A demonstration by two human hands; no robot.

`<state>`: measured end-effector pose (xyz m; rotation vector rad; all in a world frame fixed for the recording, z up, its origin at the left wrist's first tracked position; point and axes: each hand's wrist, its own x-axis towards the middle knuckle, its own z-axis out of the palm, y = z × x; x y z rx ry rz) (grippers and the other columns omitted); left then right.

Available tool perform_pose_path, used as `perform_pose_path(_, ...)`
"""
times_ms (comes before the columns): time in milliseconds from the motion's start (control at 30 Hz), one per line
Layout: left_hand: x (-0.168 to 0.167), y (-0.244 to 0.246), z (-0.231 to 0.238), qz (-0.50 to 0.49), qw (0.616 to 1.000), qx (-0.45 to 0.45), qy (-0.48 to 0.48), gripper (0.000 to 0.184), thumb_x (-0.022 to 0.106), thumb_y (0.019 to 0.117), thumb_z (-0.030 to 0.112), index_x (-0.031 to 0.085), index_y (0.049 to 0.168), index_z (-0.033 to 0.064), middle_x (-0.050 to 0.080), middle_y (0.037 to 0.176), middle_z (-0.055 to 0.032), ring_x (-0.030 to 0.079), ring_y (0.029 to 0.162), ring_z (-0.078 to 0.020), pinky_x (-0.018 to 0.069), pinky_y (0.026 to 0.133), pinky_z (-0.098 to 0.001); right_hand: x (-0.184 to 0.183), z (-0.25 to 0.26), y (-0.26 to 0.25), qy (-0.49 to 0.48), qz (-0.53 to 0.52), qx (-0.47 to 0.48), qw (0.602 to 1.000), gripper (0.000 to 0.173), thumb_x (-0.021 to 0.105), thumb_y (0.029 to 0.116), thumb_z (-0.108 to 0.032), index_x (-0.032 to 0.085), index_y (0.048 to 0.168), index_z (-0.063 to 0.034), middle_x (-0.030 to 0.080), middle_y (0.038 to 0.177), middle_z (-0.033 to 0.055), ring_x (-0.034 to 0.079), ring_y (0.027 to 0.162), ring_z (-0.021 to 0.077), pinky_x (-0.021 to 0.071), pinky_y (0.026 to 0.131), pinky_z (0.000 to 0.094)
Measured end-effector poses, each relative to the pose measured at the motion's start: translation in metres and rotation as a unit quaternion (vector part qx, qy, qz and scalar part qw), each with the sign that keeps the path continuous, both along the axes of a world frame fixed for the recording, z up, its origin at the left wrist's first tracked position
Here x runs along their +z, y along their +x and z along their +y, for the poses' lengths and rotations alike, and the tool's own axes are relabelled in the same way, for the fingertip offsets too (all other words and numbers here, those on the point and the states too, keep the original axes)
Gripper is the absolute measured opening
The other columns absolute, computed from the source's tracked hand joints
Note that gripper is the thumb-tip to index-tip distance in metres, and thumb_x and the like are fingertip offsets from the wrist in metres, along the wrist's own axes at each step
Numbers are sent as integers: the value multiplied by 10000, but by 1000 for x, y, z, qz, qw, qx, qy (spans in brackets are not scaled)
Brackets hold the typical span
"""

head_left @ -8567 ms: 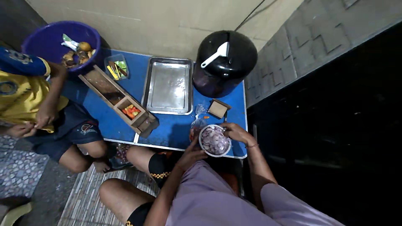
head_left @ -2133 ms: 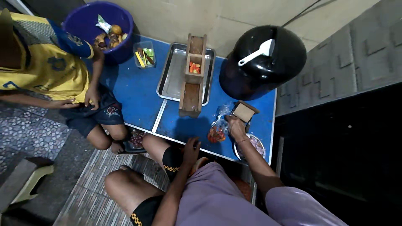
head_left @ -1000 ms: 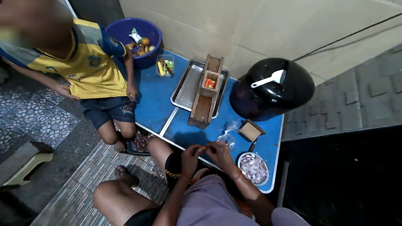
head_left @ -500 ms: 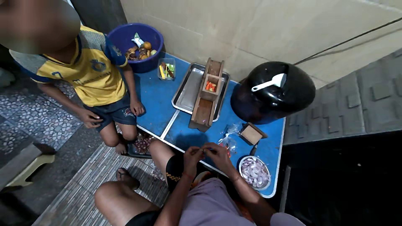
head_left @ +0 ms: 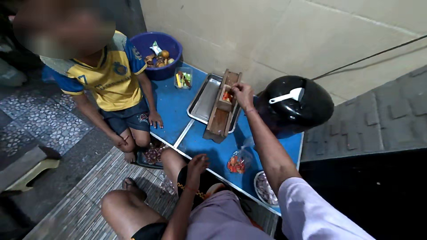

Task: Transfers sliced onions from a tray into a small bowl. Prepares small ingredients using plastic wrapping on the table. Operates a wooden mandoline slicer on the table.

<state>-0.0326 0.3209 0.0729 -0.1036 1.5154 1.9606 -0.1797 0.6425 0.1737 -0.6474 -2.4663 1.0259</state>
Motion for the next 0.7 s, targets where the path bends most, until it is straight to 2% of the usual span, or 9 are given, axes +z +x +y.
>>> perform_pose_path(133,14,-3,-13,47,994,96,13,283,472,1065,102,589,1266,-60,676,1092,-140,689,911,-182,591,829,-341,-2,-42,30,-8,65,48,997,220,615,1007,-113,724,1150,14,717,1137,185,698,1053,263,551,975,440)
perform_pose_path(233,32,-9,-19,102,980,167,27,231,480,1042,67,603,1199,-50,681,989,-69,679,856,-124,589,805,-303,-27,-132,78,-129,71,148,978,198,643,962,-22,700,1132,61,724,1064,185,706,896,214,601,821,385)
perform_pose_path(300,39,-11,-24,148,974,167,42,221,488,1033,69,624,1182,-21,697,985,-37,684,869,-116,590,819,-306,-58,-196,104,-216,59,214,951,220,657,920,29,673,1133,83,715,1034,184,702,865,198,604,786,357)
perform_pose_path(400,37,-8,-35,217,962,167,16,228,533,997,73,679,1148,-14,697,1081,-52,655,959,-123,559,843,-304,-83,-259,125,-247,0,287,926,192,664,919,7,701,1078,108,729,995,191,703,914,202,577,874,355)
perform_pose_path(433,36,-7,-38,224,957,183,1,215,539,984,63,681,1127,-12,694,1042,-42,645,923,-107,543,804,-283,-82,-265,126,-242,-41,316,917,211,645,940,-6,682,1105,121,716,1016,209,688,944,215,552,907,357)
perform_pose_path(500,36,-6,-46,203,959,196,0,201,505,1006,53,642,1138,-11,693,1005,-19,655,901,-87,560,807,-270,-82,-263,122,-220,-86,352,906,225,610,972,-1,679,1138,134,714,1075,254,697,1013,288,544,961,413)
perform_pose_path(567,35,-8,-50,184,961,206,9,214,471,1019,47,612,1165,-20,689,989,-25,668,884,-93,576,824,-285,-85,-248,121,-205,-116,340,910,230,585,1010,-42,700,1173,72,708,1138,219,684,1067,279,541,986,418)
perform_pose_path(633,33,-10,-48,175,963,203,4,226,485,1012,44,612,1186,-25,686,1011,-37,667,878,-104,576,821,-296,-89,-221,135,-170,-110,308,930,225,584,1010,-56,737,1169,-8,701,1147,167,678,1055,249,555,968,412)
perform_pose_path(700,33,-11,-43,172,970,170,-30,234,520,1011,63,628,1199,-23,686,1037,-48,665,884,-111,574,826,-303,-86,-184,161,-105,-111,257,954,223,565,1014,-53,741,1150,-33,701,1151,149,687,1029,246,569,939,427)
